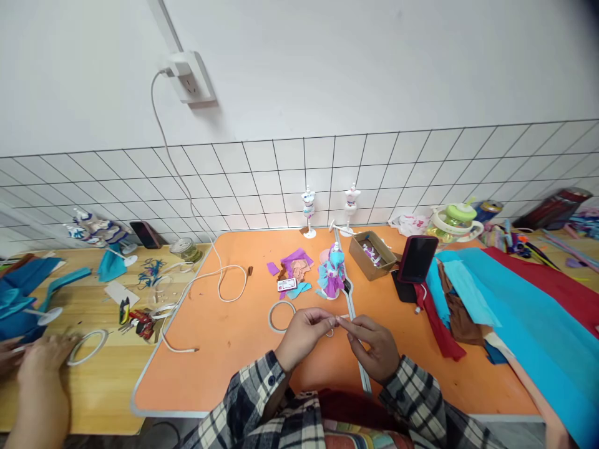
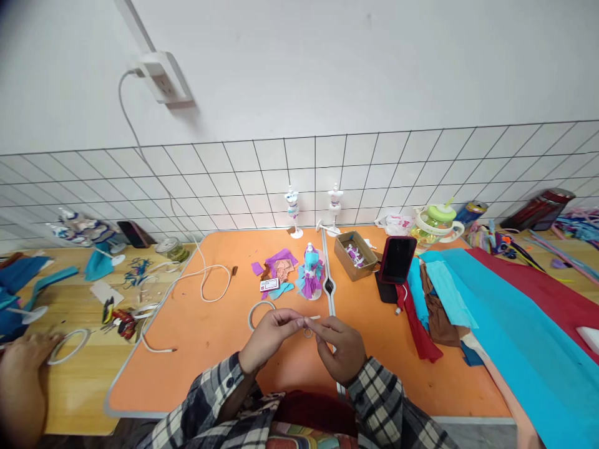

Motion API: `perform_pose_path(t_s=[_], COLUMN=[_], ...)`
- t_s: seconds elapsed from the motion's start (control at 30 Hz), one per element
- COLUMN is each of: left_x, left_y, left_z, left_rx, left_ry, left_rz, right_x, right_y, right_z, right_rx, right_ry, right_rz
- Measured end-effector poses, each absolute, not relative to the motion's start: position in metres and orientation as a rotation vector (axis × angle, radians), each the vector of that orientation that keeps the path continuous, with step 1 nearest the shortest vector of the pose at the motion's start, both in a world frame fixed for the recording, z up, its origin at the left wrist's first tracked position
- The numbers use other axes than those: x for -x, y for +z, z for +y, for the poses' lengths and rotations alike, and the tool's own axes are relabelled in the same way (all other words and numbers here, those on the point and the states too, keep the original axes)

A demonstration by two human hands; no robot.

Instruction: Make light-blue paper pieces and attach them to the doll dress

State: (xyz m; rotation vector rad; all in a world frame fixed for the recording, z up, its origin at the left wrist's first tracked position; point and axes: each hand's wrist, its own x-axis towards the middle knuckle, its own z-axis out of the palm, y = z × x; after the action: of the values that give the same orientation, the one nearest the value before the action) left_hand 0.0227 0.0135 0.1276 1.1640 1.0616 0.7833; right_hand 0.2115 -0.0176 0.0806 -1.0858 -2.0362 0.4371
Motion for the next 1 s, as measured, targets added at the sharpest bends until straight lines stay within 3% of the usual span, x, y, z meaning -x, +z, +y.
perform_pose_path(t_s=[0.3,0.83,1.0], left_x=[-0.023,-0.024,-0.028], left_y=[0.137,0.141,0.138], left_z=[0.01,0.004,0.002], left_rx=[-1.179,-1.091,-1.123], left_ry=[0.791,0.908,1.008], left_rz=[1.046,1.063,0.979], right_x=[-0.203,-0.194,-0.189], right_y=[0.089,0.094,0.089], right_z=[-0.02,-0.025,-0.029], right_rx=[1.031,0.951,0.853], right_ry=[0.844,1.109,1.424], right_rz=[-1.741,-1.516,-1.277])
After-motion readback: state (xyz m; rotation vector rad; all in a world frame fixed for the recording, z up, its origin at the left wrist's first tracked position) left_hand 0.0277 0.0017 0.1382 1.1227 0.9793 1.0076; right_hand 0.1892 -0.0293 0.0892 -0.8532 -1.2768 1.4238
